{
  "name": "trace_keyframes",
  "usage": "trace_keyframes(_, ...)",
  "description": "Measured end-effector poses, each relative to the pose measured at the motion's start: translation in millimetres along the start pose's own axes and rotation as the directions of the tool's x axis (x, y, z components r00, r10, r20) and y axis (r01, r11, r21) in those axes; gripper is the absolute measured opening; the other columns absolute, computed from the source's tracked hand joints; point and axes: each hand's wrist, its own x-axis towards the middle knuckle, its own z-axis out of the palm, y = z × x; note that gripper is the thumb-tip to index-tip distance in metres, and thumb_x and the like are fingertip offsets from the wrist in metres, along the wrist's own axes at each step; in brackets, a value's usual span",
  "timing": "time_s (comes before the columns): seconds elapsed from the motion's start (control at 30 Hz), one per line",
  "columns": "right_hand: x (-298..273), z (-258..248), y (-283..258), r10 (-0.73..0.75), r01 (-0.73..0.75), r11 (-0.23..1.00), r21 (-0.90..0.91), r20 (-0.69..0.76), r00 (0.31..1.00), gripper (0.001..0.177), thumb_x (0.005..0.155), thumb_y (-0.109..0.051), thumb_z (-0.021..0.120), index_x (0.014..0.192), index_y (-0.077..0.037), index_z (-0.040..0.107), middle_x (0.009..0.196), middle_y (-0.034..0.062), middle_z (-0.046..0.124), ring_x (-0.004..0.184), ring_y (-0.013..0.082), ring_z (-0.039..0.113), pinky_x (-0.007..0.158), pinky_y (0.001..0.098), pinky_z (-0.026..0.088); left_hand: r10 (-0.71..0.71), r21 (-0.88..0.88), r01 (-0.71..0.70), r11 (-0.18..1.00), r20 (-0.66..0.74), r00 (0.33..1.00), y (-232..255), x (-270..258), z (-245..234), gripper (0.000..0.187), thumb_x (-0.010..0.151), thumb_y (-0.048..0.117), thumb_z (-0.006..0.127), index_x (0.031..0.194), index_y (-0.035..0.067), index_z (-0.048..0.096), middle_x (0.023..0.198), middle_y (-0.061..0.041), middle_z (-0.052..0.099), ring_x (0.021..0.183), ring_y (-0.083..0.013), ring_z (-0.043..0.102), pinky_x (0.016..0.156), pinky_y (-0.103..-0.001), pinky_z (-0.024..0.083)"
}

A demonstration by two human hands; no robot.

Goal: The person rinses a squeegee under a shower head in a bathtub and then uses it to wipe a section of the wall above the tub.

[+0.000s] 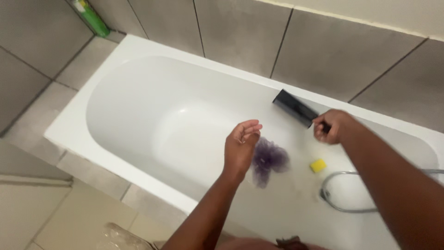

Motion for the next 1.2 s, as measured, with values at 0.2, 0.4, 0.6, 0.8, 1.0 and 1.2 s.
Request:
trace_keyframes(0.2, -70.9, -19.1, 132.1, 0.217, -0.242, 0.955, 0.173, 0.15, 0.965, 0.02, 0.098, -0.01, 0.049, 0.079, -0.002, 0.052, 0.064, 0.0019, 0.052, 0.051, 0.0081, 0.047, 0.043, 0.0206, 0.041, -0.055, -0.042, 0.054, 0.998, -0.034, 0.998, -0.6, -34.7, 11.9, 0.036, 0.094, 0.011, 0.058, 0.128, 0.0, 0.063, 0.122, -0.009, 0.071, 0.101, -0.0138, 0.064, 0.09, -0.027, 0.049)
trace_keyframes(0.4, -83.5, -51.7, 201.7, 0.305, -0.271, 0.952, -0.144, 0.335, 0.892, 0.016, 0.098, -0.005, 0.053, 0.086, 0.005, 0.057, 0.063, 0.0044, 0.056, 0.044, 0.0043, 0.044, 0.038, 0.0156, 0.033, -0.037, -0.005, 0.037, 0.999, -0.016, 0.999, -2.6, -78.2, 21.6, 0.036, 0.093, 0.011, 0.056, 0.128, 0.001, 0.063, 0.122, -0.009, 0.072, 0.11, -0.0134, 0.067, 0.098, -0.026, 0.05)
trace_keyframes(0.6, -103.4, -49.5, 227.0, 0.188, -0.138, 0.959, -0.248, 0.193, 0.963, 0.033, 0.101, -0.016, 0.058, 0.071, -0.008, 0.048, 0.059, -0.0012, 0.048, 0.041, 0.0035, 0.039, 0.035, 0.0179, 0.023, -0.045, 0.023, 0.046, 0.999, -0.064, 0.997, -6.8, -105.5, 11.5, 0.034, 0.095, 0.014, 0.059, 0.126, 0.0, 0.065, 0.12, -0.01, 0.072, 0.111, -0.014, 0.067, 0.1, -0.027, 0.05)
trace_keyframes(0.8, -128.9, -30.2, 223.1, 0.086, -0.023, 0.939, -0.343, 0.17, 0.982, 0.037, 0.098, -0.015, 0.059, 0.065, -0.012, 0.042, 0.055, -0.0023, 0.041, 0.04, 0.0048, 0.035, 0.034, 0.0198, 0.022, -0.081, -0.05, 0.079, 0.996, -0.04, 0.996, -3.4, -105.7, -0.1, 0.035, 0.093, 0.013, 0.059, 0.126, 0.002, 0.064, 0.121, -0.007, 0.072, 0.112, -0.014, 0.067, 0.098, -0.027, 0.05)
trace_keyframes(1.0, -141.0, 9.4, 216.2, -0.051, 0.092, 0.955, -0.283, 0.149, 0.987, 0.034, 0.097, -0.013, 0.058, 0.068, -0.012, 0.04, 0.055, -0.0017, 0.041, 0.04, 0.0061, 0.034, 0.035, 0.0215, 0.022, -0.163, -0.024, 0.164, 0.986, 0.05, 0.985, 10.3, -81.6, -28.3, 0.036, 0.093, 0.017, 0.059, 0.127, 0.005, 0.065, 0.122, -0.006, 0.072, 0.107, -0.0151, 0.066, 0.088, -0.027, 0.051)
trace_keyframes(1.2, -177.6, 68.1, 201.3, -0.246, 0.25, 0.948, -0.197, 0.049, 0.968, 0.027, 0.098, -0.016, 0.057, 0.075, -0.008, 0.047, 0.058, 0.0009, 0.046, 0.04, 0.0086, 0.035, 0.036, 0.0247, 0.023, -0.118, 0.069, 0.101, 0.992, 0.315, 0.942, 22.0, -37.1, -69.7, 0.038, 0.093, 0.018, 0.062, 0.129, 0.004, 0.062, 0.12, -0.01, 0.072, 0.109, -0.0181, 0.067, 0.093, -0.028, 0.052)
